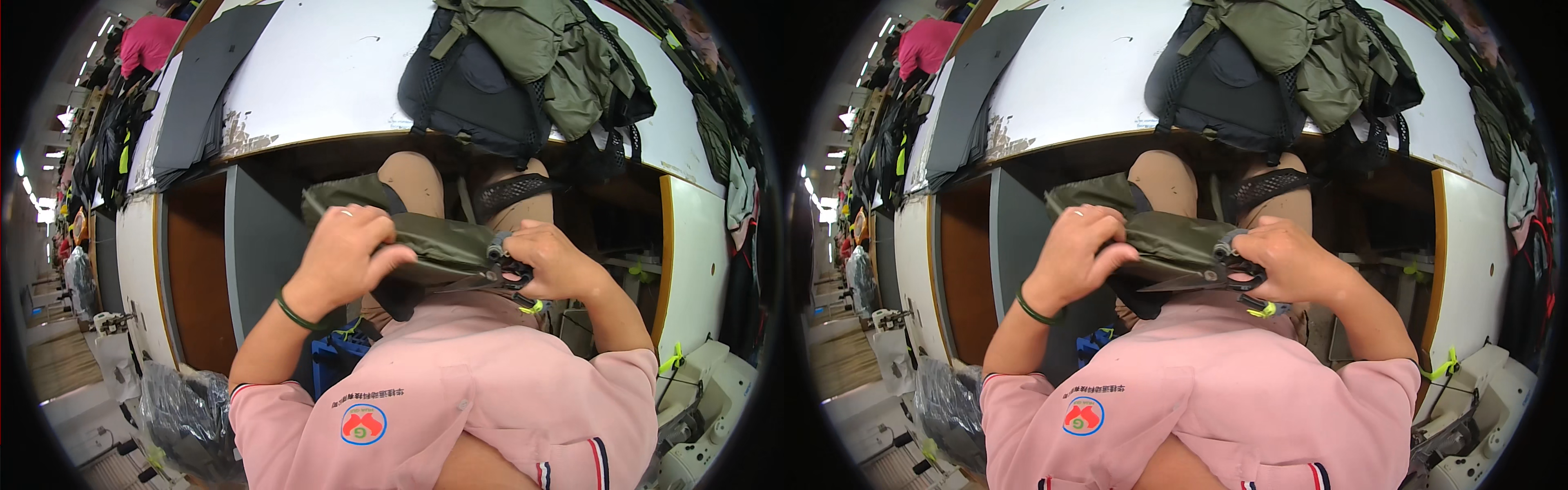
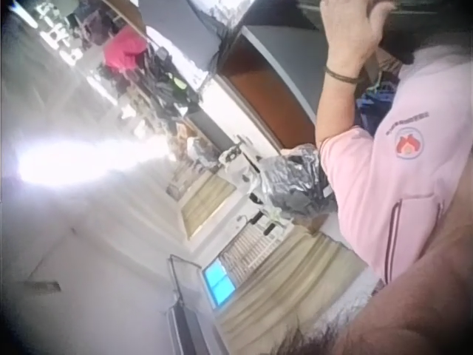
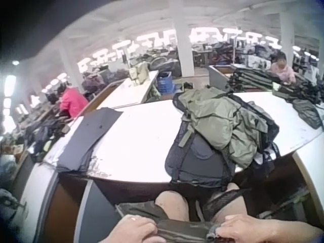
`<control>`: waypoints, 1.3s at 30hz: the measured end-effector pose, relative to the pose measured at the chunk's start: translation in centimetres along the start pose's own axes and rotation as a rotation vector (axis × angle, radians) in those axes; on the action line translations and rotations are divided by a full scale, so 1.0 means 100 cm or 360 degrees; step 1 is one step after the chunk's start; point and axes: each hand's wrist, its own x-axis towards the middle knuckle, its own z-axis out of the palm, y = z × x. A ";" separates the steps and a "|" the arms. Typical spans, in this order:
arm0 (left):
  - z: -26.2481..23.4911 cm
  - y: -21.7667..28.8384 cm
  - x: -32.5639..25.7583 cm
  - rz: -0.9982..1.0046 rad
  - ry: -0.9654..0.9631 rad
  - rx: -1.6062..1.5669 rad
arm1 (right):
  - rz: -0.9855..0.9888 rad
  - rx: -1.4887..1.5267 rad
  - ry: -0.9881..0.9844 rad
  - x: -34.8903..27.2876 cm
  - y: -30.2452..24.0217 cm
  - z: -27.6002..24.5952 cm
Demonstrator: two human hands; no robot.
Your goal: Trimming excess fabric or threads from a green garment or gear piece using scissors.
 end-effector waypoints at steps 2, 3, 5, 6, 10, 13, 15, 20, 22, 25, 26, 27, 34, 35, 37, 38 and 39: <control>-0.006 -0.014 -0.009 -0.0257 -0.0079 0.0119 | 0.0057 -0.0074 -0.0081 -0.003 -0.001 -0.003; -0.008 -0.020 -0.015 -0.0271 -0.0079 0.0125 | 0.0076 -0.0093 -0.0105 -0.004 -0.002 -0.002; -0.010 -0.029 -0.024 -0.0275 -0.0150 -0.0075 | 0.0074 -0.0111 -0.0115 -0.005 -0.002 -0.003; -0.011 -0.029 -0.026 -0.0281 -0.0147 -0.0072 | 0.0083 -0.0134 -0.0118 -0.006 -0.003 -0.004; -0.007 -0.027 -0.028 -0.0008 -0.0236 -0.0015 | 0.0092 -0.0147 -0.0145 -0.010 -0.003 -0.008; 0.002 -0.023 -0.028 0.0186 -0.0105 0.0110 | 0.0076 -0.0165 -0.0142 -0.014 -0.003 -0.010; 0.003 -0.020 -0.028 0.0270 -0.0030 0.0184 | 0.0098 -0.0229 -0.0129 -0.018 -0.002 -0.012; -0.005 0.006 -0.031 0.0561 0.0545 0.0095 | 0.0149 -0.0346 -0.0014 -0.037 0.011 -0.012; -0.003 0.004 -0.034 0.0542 0.0468 0.0010 | 0.0255 -0.0333 -0.0040 -0.039 0.009 -0.017; 0.007 -0.004 -0.034 0.0014 0.0103 -0.0581 | 0.0288 -0.0251 -0.0037 -0.038 0.008 -0.023; 0.009 -0.006 -0.034 0.0012 0.0102 -0.0583 | 0.0289 -0.0250 -0.0039 -0.038 0.009 -0.024; 0.011 -0.008 -0.033 -0.0149 -0.0068 -0.0895 | 0.0326 -0.0244 -0.0046 -0.037 0.011 -0.024; 0.033 -0.027 -0.028 -0.0365 -0.0748 -0.1711 | 0.0504 -0.0289 -0.0059 -0.041 0.027 -0.021; 0.036 -0.026 -0.026 -0.0566 -0.0731 -0.2004 | 0.0507 -0.0290 -0.0061 -0.039 0.027 -0.021; 0.040 -0.030 -0.024 -0.0900 -0.0730 -0.2505 | 0.0527 -0.0446 -0.0083 -0.034 0.025 -0.021; 0.041 -0.031 -0.022 -0.0898 -0.0728 -0.2507 | 0.0527 -0.0448 -0.0086 -0.029 0.022 -0.023; 0.042 -0.031 -0.020 -0.0958 -0.0691 -0.2657 | 0.0504 -0.0512 -0.0050 -0.023 0.016 -0.027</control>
